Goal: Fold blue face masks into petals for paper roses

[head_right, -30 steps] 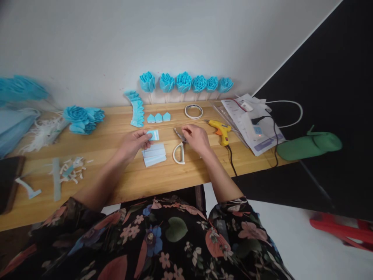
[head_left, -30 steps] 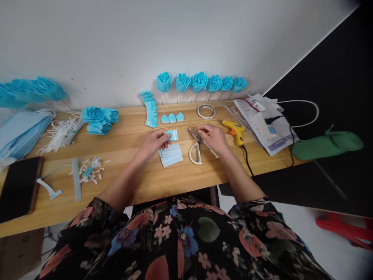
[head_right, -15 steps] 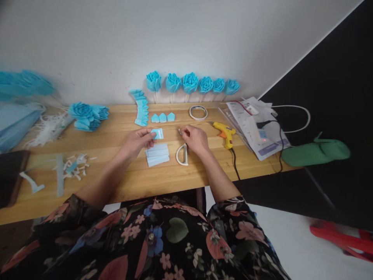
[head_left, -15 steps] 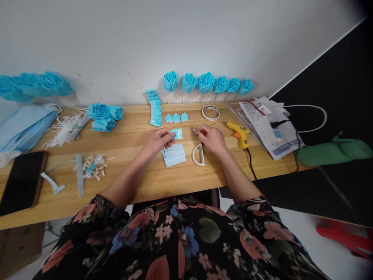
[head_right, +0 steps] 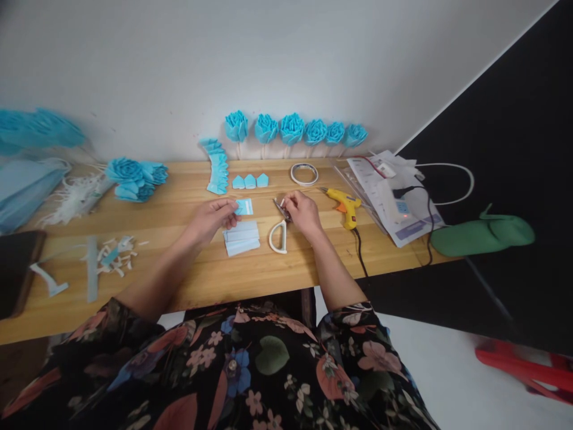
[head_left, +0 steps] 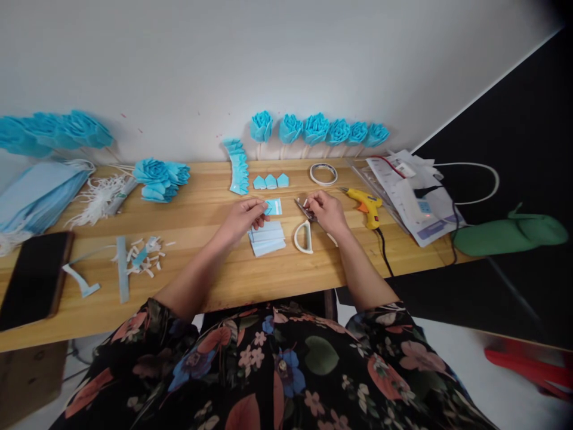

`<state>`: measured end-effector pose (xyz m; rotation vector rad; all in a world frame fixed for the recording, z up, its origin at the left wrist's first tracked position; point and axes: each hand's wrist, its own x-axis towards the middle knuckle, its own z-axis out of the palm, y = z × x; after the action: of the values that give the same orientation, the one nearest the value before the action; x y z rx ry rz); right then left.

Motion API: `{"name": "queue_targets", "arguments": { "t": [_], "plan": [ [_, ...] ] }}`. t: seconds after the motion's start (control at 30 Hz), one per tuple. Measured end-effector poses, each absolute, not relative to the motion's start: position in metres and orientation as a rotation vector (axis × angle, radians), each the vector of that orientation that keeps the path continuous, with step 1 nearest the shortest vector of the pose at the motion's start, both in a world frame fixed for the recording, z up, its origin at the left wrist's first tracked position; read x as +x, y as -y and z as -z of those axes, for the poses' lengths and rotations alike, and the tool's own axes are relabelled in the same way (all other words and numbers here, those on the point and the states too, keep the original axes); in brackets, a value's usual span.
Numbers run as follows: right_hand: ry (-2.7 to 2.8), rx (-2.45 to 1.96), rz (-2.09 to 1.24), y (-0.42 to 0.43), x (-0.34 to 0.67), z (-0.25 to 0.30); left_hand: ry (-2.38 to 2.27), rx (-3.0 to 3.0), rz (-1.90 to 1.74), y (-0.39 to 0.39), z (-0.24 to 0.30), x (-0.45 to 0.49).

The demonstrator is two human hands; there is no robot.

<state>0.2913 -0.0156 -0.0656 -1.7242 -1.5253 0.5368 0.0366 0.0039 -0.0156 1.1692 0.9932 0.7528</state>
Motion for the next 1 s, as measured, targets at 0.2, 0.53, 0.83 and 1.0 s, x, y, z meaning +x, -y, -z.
{"name": "queue_targets", "arguments": {
  "t": [0.2,0.53,0.83,1.0],
  "plan": [
    [1.516,-1.532,-0.314,0.032,0.27,0.037,-1.004,1.164,-0.72,-0.003,0.013,0.037],
    [1.915,-1.067,0.23,0.044,0.222,0.013,-0.976,1.227,-0.701,-0.001,0.015,0.035],
    [1.967,-1.138,0.237,0.036,0.222,0.024,-0.986,1.214,-0.71,-0.002,0.015,0.036],
    [1.956,-1.169,0.13,0.037,0.222,0.026,-0.97,1.221,-0.722,-0.001,0.016,0.035]
  ]
}}
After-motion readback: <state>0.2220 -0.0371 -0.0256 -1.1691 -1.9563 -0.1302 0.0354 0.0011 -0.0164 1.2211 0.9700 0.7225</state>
